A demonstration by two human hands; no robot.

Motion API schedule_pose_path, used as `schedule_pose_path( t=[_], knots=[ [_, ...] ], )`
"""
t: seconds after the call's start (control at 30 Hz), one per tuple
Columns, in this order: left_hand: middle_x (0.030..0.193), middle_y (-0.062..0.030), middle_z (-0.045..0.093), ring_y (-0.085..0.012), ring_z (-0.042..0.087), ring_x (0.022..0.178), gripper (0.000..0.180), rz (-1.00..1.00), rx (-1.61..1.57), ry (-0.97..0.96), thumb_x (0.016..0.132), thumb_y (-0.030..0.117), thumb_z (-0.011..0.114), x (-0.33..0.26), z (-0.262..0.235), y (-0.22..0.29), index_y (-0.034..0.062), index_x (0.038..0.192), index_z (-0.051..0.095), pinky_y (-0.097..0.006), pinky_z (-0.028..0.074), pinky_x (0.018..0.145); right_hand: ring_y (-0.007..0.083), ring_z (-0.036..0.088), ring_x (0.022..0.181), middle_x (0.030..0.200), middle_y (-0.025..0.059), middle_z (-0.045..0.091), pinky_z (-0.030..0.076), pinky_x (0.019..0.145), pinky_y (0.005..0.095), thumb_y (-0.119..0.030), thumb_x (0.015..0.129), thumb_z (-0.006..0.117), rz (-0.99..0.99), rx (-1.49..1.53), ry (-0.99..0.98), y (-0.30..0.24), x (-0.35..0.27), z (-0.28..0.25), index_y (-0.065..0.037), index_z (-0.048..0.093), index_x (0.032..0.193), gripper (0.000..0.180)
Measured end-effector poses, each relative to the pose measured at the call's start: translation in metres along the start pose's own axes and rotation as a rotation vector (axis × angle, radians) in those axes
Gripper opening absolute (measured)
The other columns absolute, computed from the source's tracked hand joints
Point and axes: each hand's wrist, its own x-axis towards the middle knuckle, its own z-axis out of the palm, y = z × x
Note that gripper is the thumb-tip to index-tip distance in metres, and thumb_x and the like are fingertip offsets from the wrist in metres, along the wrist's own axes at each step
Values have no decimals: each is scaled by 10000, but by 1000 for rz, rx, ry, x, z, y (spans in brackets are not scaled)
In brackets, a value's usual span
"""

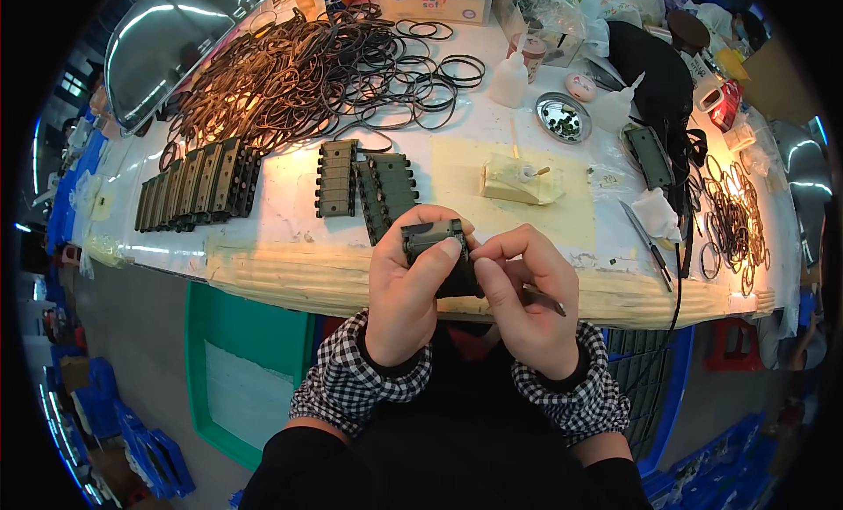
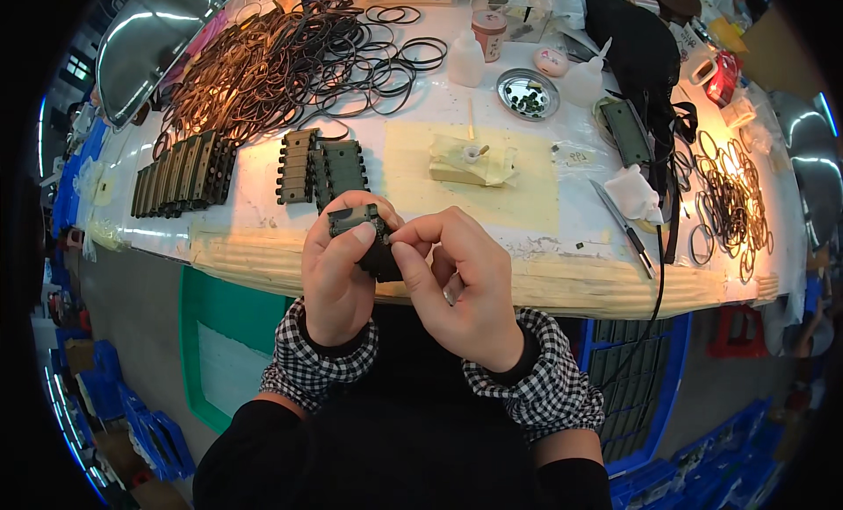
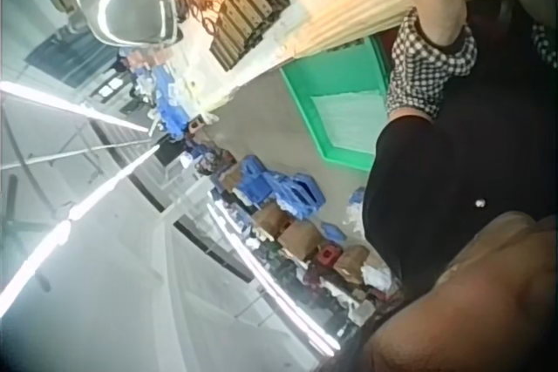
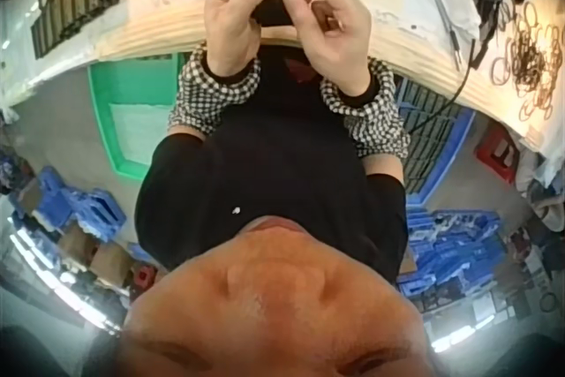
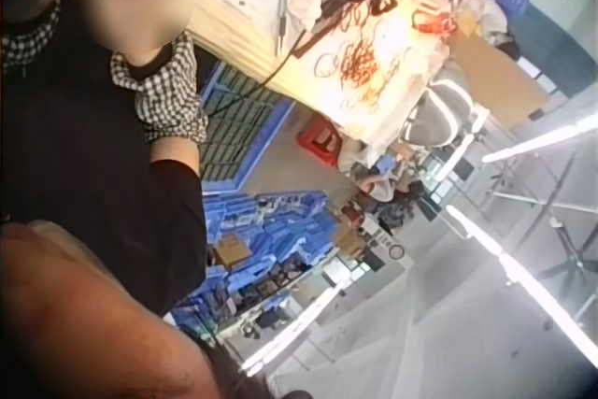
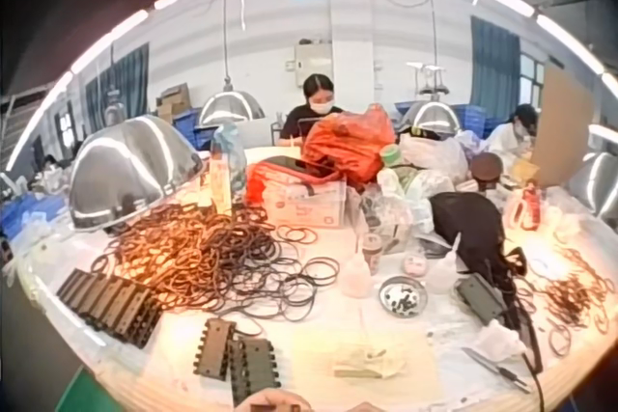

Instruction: The recorder is assembling small plastic toy parts, specifically what appear to be tank treads, using tweezers at a factory workbench.

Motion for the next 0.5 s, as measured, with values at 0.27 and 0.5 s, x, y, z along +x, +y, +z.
schedule_pose_path(
  t=[0.27,0.5],
  knots=[
    [964,-69,597,-140,569,911,211,-3,116,-20,875,101,543,-2,-1,-1,-13,1053,546,-301,472,847,1,334,469,779,-7,612,251,424,188,-5,798,735,-65,-137,-6,-3,2,-1,-17,647,886,125],
    [947,-57,623,-88,589,853,145,87,86,-67,881,46,569,0,-4,-8,-21,1010,565,-257,499,787,-5,344,468,768,-15,616,244,423,188,-5,784,751,26,-90,-24,0,1,-5,-27,659,863,123]
  ],
)
